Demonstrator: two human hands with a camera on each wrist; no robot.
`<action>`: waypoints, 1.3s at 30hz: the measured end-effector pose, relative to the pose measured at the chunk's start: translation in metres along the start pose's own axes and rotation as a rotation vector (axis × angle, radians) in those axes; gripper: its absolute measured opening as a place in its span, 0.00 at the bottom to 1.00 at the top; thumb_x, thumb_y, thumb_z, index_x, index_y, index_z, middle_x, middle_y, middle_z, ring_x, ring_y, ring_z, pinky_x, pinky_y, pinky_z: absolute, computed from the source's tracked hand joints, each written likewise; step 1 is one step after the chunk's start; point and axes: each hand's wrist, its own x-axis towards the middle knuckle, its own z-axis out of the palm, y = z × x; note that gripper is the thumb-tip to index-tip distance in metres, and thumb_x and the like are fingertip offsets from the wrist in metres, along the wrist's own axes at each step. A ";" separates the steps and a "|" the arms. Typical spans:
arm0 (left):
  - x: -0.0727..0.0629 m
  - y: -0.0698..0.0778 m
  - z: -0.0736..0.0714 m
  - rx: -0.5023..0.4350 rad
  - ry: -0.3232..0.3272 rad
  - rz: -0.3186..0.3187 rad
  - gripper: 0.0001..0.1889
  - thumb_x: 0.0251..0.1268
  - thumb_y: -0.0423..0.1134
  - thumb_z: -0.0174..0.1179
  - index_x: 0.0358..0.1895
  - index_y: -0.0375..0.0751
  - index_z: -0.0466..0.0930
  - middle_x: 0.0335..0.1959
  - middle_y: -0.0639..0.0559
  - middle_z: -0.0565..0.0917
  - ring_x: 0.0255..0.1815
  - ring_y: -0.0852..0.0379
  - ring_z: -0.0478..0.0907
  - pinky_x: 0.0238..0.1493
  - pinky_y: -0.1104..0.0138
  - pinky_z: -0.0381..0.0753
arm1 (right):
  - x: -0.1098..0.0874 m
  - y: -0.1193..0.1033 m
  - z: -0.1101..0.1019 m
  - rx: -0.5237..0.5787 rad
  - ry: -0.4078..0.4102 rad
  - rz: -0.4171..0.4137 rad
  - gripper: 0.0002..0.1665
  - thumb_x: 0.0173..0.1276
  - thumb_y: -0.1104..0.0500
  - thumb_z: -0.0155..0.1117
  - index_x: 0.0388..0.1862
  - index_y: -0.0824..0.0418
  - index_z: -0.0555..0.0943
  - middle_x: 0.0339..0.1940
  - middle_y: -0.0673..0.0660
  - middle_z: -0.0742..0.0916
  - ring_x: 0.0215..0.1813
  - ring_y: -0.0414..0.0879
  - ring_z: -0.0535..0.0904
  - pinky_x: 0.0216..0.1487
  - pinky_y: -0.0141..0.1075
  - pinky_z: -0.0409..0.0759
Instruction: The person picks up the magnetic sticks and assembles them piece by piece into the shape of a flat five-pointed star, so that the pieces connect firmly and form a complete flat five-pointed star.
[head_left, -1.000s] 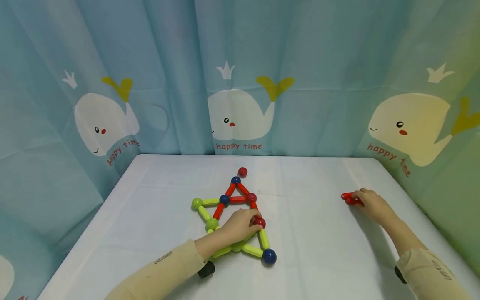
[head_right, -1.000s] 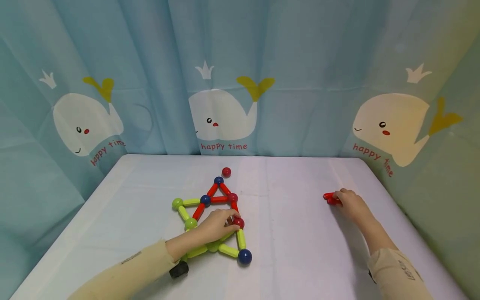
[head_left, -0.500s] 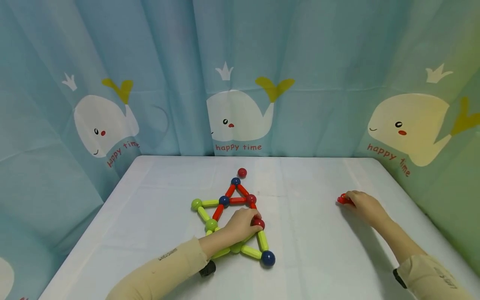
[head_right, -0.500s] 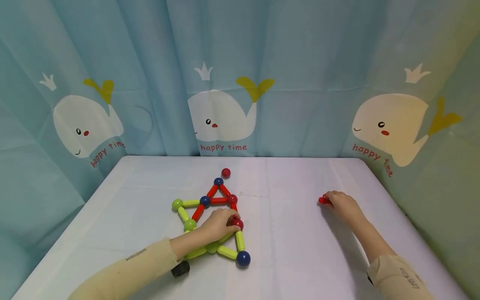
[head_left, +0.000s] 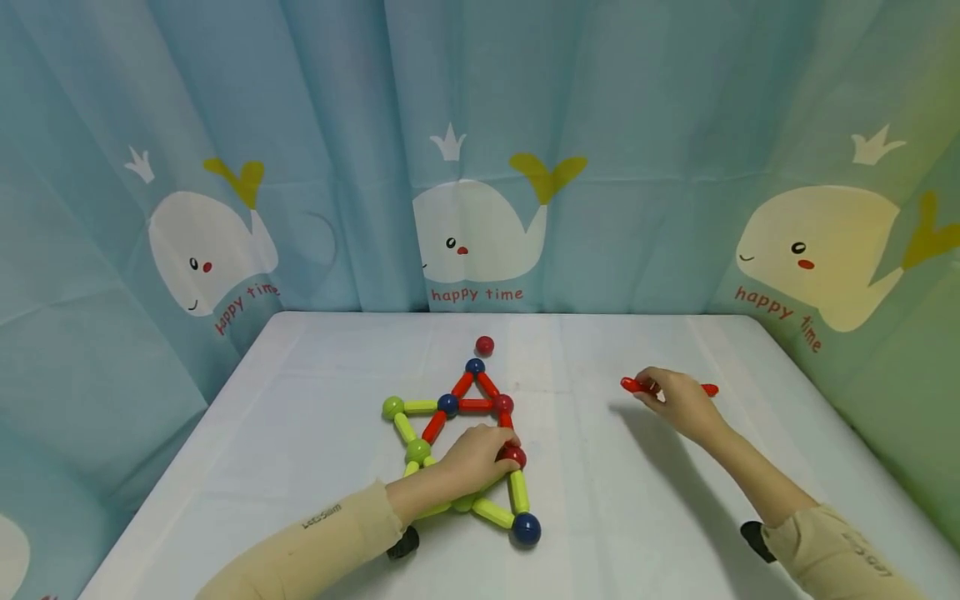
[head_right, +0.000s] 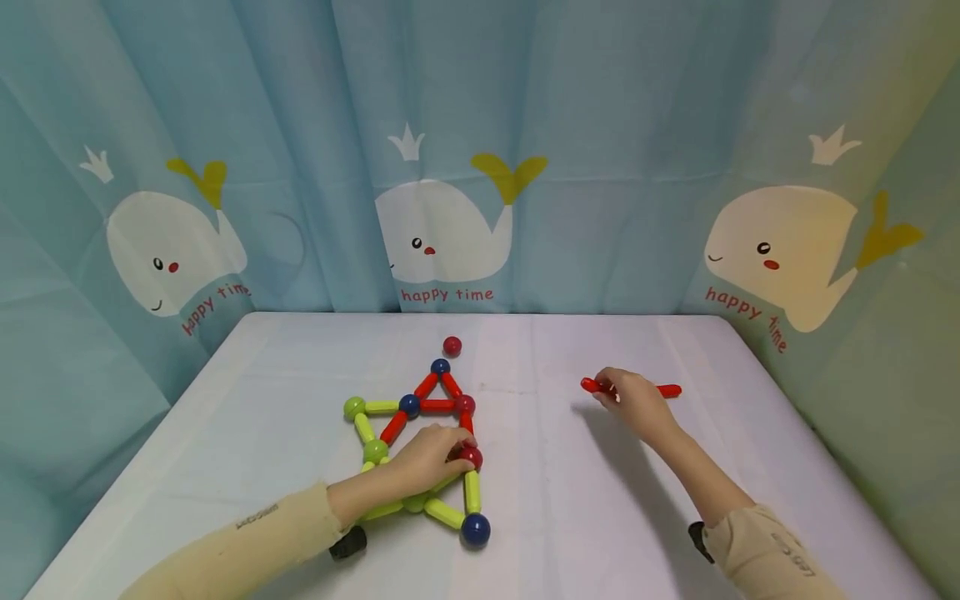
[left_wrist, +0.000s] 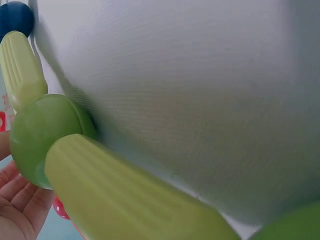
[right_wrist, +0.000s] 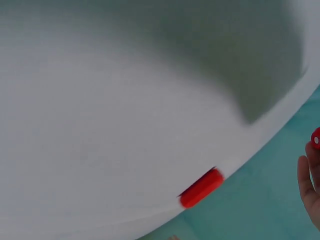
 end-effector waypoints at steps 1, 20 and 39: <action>-0.001 0.000 0.000 0.001 0.005 0.005 0.15 0.60 0.43 0.63 0.50 0.43 0.80 0.39 0.54 0.84 0.37 0.63 0.74 0.40 0.73 0.74 | 0.002 -0.005 0.001 0.019 0.000 -0.005 0.08 0.55 0.69 0.69 0.34 0.67 0.80 0.28 0.56 0.86 0.31 0.48 0.80 0.35 0.42 0.78; -0.009 -0.001 0.006 -0.095 0.092 -0.040 0.10 0.55 0.40 0.67 0.38 0.39 0.84 0.27 0.55 0.82 0.26 0.67 0.71 0.31 0.77 0.73 | 0.011 -0.077 0.039 0.371 -0.224 -0.128 0.09 0.59 0.68 0.65 0.40 0.67 0.80 0.36 0.58 0.86 0.38 0.47 0.80 0.39 0.33 0.80; -0.010 -0.005 0.006 -0.154 0.108 -0.021 0.09 0.55 0.40 0.67 0.35 0.38 0.85 0.27 0.55 0.82 0.27 0.66 0.70 0.31 0.77 0.71 | 0.039 -0.101 0.067 0.320 -0.195 -0.032 0.05 0.59 0.68 0.66 0.34 0.68 0.82 0.30 0.57 0.85 0.32 0.43 0.77 0.35 0.32 0.78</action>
